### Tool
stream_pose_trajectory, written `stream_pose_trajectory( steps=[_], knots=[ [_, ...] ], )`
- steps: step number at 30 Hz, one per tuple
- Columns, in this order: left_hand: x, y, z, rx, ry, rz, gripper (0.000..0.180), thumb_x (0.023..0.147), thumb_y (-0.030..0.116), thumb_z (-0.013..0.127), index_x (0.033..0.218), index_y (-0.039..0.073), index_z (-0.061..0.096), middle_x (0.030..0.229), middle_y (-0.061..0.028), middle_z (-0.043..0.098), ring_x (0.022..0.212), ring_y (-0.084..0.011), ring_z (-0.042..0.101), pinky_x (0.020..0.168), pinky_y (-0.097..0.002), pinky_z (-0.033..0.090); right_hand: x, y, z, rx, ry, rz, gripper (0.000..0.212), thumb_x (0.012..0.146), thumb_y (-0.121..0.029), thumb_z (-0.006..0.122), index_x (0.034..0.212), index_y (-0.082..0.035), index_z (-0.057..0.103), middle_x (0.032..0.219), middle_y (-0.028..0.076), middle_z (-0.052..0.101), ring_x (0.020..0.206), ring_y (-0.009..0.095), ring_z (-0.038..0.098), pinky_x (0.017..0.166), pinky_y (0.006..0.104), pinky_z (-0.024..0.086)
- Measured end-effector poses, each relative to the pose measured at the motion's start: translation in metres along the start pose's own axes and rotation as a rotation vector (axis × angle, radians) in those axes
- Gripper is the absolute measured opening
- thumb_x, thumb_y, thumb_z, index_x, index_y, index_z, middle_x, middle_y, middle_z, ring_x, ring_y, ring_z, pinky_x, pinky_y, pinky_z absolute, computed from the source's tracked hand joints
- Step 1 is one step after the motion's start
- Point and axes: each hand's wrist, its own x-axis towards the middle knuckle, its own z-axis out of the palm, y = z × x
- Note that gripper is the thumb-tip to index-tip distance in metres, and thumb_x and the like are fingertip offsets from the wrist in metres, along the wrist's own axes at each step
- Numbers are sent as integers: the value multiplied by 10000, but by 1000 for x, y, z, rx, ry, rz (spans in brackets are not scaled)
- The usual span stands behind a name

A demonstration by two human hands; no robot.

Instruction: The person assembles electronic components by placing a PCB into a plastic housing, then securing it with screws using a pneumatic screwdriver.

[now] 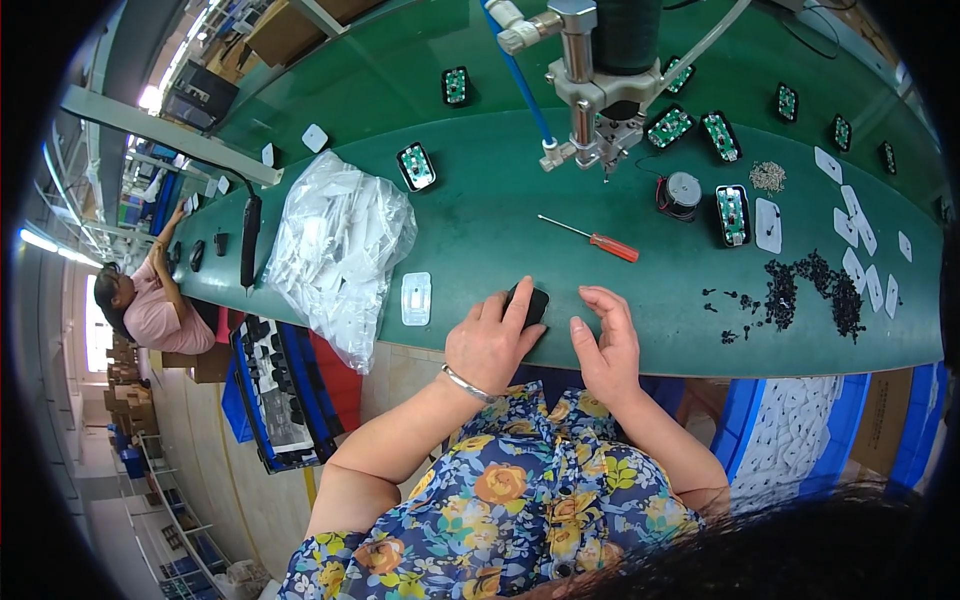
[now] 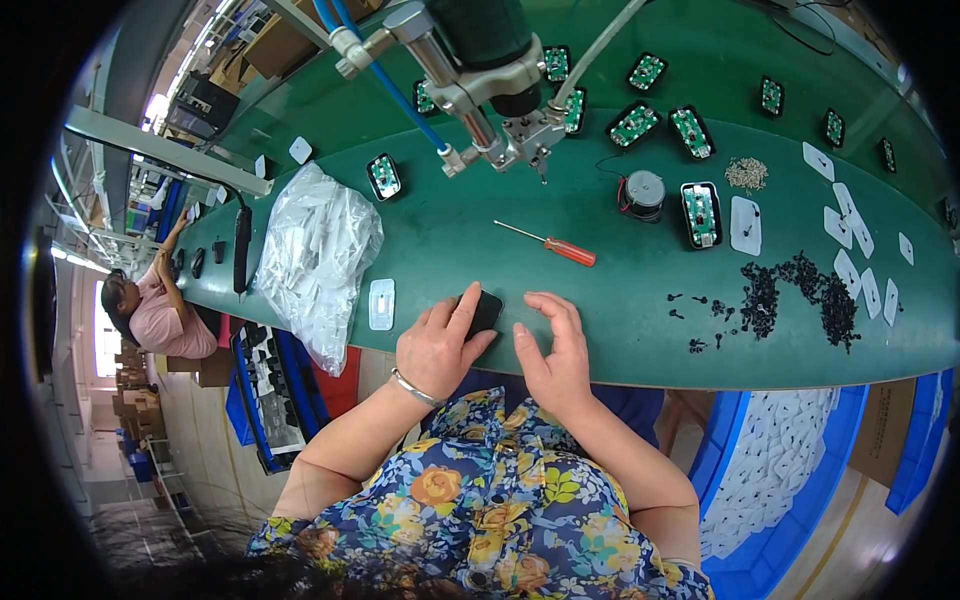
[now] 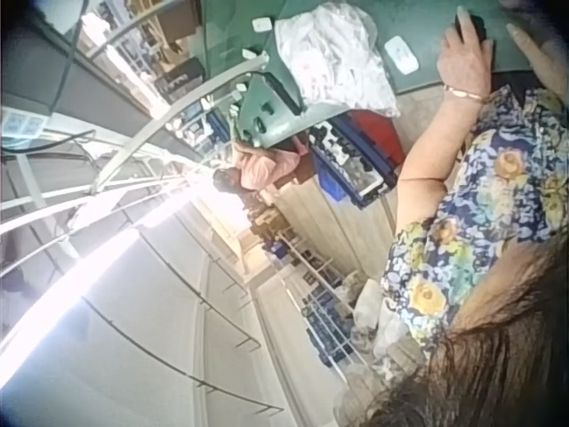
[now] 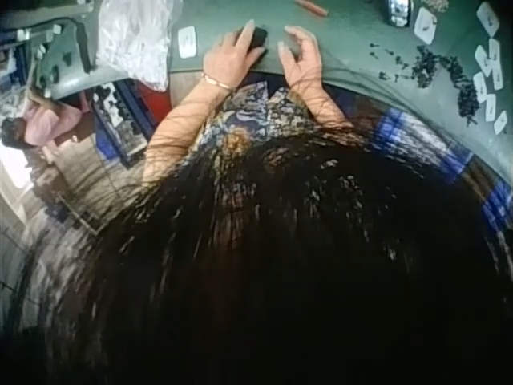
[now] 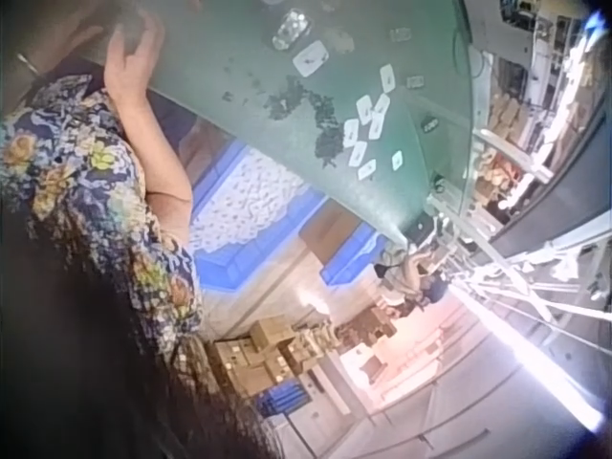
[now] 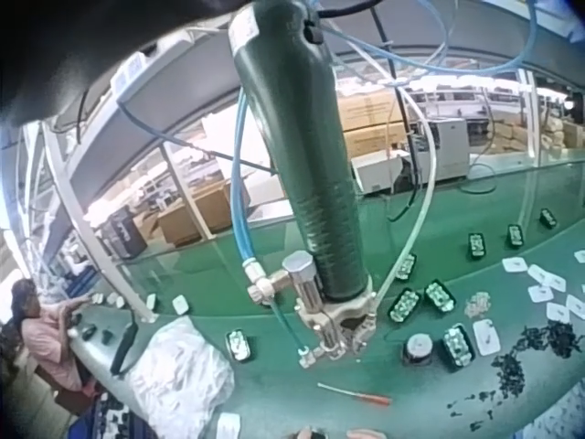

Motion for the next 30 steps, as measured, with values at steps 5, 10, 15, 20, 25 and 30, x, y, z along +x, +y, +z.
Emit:
stream_pose_trajectory(
  steps=[5,10,15,20,25,30],
  knots=[
    [5,0,5,9,21,24,569,672,253,658,1176,91,450,868,-98,538,663,-228,557,505,-307,474,1,1,0,8,-2,-4,282,776,-83,550,1040,-12,481,1062,139,500,998,262,486,858,331,383],
    [9,1,4,24,24,78,558,677,246,652,1176,93,453,875,-98,535,674,-223,556,510,-305,476,2,-2,-1,33,-11,12,275,782,-66,538,1044,-8,479,1060,137,497,996,244,488,865,319,384],
    [8,4,7,21,-13,17,567,690,231,644,1196,76,441,892,-104,537,699,-243,553,549,-312,469,1,-1,-3,153,-8,65,250,809,-39,502,1054,1,474,1064,124,479,999,202,484,881,301,378],
    [4,4,8,31,17,8,563,691,214,641,1196,70,439,904,-114,533,716,-254,548,573,-323,470,2,5,-3,293,-16,162,241,830,-35,483,1066,10,466,1077,107,465,1000,185,481,894,292,367],
    [5,2,12,17,53,18,572,686,195,642,1201,60,432,904,-123,530,748,-264,540,618,-330,465,3,1,-4,278,-36,179,239,832,-37,481,1067,8,468,1062,104,473,999,180,481,882,287,373],
    [3,3,19,37,102,53,634,647,228,673,1202,50,422,897,-126,513,745,-248,528,621,-325,468,2,5,-2,274,-25,147,232,844,-51,470,1066,13,468,1050,98,487,981,162,485,860,271,382]
  ],
)
